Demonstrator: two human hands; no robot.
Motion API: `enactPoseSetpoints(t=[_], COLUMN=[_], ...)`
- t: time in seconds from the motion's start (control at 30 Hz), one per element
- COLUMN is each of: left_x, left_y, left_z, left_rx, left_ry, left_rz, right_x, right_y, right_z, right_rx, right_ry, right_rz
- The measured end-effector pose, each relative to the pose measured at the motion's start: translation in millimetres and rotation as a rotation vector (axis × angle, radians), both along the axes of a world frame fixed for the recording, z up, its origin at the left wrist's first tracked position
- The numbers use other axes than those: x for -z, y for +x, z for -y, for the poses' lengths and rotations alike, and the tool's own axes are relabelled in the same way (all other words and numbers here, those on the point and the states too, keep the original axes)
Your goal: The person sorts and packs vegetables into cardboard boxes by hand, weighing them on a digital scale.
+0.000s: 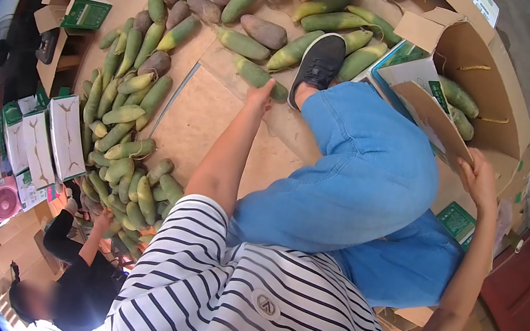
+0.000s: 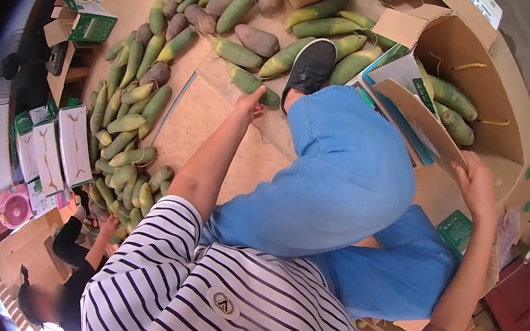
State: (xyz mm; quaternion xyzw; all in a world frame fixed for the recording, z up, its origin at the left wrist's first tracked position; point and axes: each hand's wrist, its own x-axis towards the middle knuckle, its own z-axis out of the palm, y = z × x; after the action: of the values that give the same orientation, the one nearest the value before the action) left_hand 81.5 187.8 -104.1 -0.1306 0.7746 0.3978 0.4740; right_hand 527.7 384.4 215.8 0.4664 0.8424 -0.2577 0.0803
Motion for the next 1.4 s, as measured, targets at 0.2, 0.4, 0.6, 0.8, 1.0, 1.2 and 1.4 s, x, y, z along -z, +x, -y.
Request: enactPoseSetpoints(t=[0.2, 0.4, 0.6, 0.8, 1.0, 1.2, 1.4], left_x=[13, -1, -136, -299, -369, -295, -139], left_y=[-2, -25, 21, 82, 151, 115, 23], left_z=[-11, 47, 59, -52, -158, -124, -24], left_rx=[-0.116, -0.136, 0.018, 0.613, 1.138, 1.022, 1.240], left_ry=[-0.031, 0.236, 0.522, 1.060, 1.359, 1.039, 0.238], left_rz=[-0.062, 0.258, 0.170, -0.465, -1.129, -1.050, -0.980], right_x=[2, 2, -1, -4, 6, -1, 2], right_y=[1, 2, 1, 1, 10, 0, 2], right_z=[0, 0, 5, 6, 8, 5, 3], right_rx=[0.006, 0.011, 0.009, 0.024, 0.010, -0.008, 0.013], right_ry=[-0.011, -0.023, 0.056, 0.026, 0.129, -0.012, -0.013], right_rz=[-0.008, -0.033, -0.042, 0.014, -0.084, -0.044, -0.074])
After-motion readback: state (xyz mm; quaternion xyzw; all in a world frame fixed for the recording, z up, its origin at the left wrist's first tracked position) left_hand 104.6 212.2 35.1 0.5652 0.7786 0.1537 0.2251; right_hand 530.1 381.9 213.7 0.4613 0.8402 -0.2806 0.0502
